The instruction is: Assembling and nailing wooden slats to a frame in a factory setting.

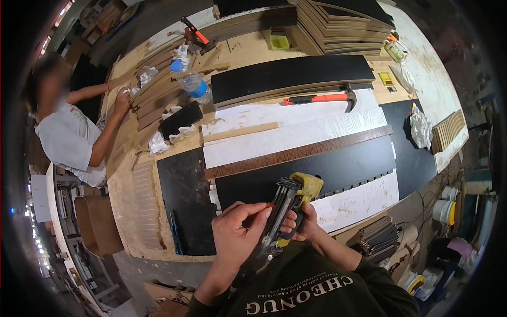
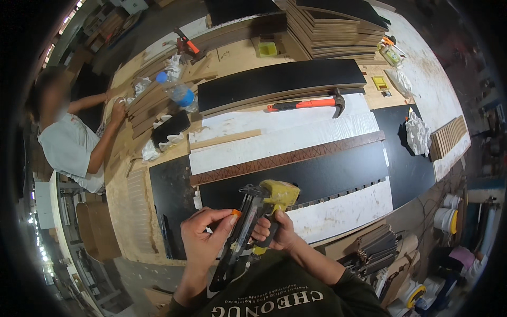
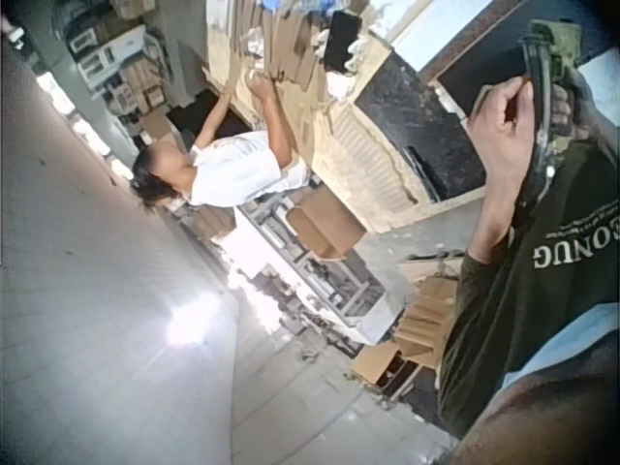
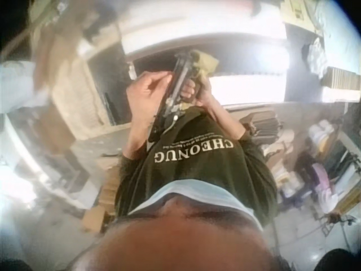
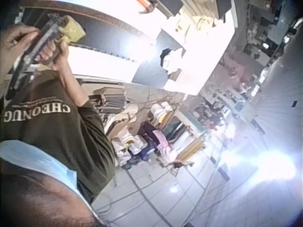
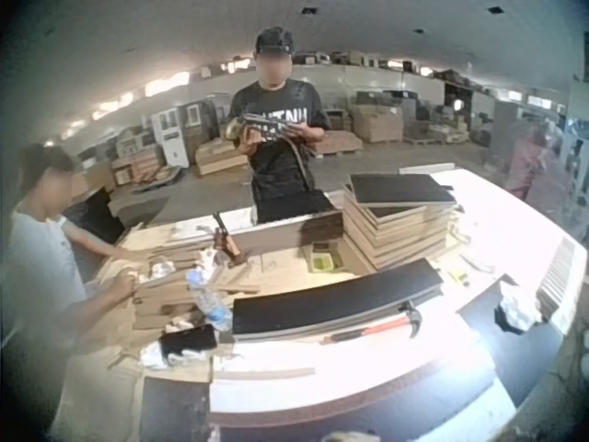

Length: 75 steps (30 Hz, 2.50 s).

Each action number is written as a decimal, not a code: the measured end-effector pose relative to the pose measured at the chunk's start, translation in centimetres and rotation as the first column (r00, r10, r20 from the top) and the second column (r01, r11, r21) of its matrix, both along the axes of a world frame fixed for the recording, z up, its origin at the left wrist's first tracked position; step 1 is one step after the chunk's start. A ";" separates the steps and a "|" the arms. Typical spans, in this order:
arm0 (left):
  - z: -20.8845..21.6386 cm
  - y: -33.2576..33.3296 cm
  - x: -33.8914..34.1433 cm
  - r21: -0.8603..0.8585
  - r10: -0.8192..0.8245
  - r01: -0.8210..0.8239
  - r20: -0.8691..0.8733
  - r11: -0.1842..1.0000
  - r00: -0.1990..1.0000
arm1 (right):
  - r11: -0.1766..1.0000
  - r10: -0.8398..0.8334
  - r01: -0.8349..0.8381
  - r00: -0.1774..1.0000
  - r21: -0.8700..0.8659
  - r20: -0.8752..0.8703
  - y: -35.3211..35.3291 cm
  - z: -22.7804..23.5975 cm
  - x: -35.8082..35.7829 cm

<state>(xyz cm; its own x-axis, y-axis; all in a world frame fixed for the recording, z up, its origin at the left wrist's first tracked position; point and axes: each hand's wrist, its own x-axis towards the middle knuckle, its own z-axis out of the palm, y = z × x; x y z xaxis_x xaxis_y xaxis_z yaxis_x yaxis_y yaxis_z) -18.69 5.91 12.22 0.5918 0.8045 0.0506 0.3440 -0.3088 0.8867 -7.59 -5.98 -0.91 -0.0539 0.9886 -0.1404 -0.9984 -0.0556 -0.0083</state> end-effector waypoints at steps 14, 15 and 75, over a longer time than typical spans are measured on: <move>0.1 -0.5 0.2 0.185 -0.052 0.059 -0.040 0.981 0.998 | 0.999 -0.020 0.019 0.999 0.038 0.030 0.3 -0.6 -0.3; 0.0 -0.6 -0.4 0.126 -0.026 0.028 -0.013 0.992 1.000 | 0.998 -0.013 0.014 1.000 0.059 -0.013 0.3 -0.9 -0.3; 0.5 -0.6 -3.4 -0.117 0.174 -0.161 0.110 0.980 0.979 | 0.995 0.064 -0.055 0.993 -0.080 0.104 0.6 0.3 -1.2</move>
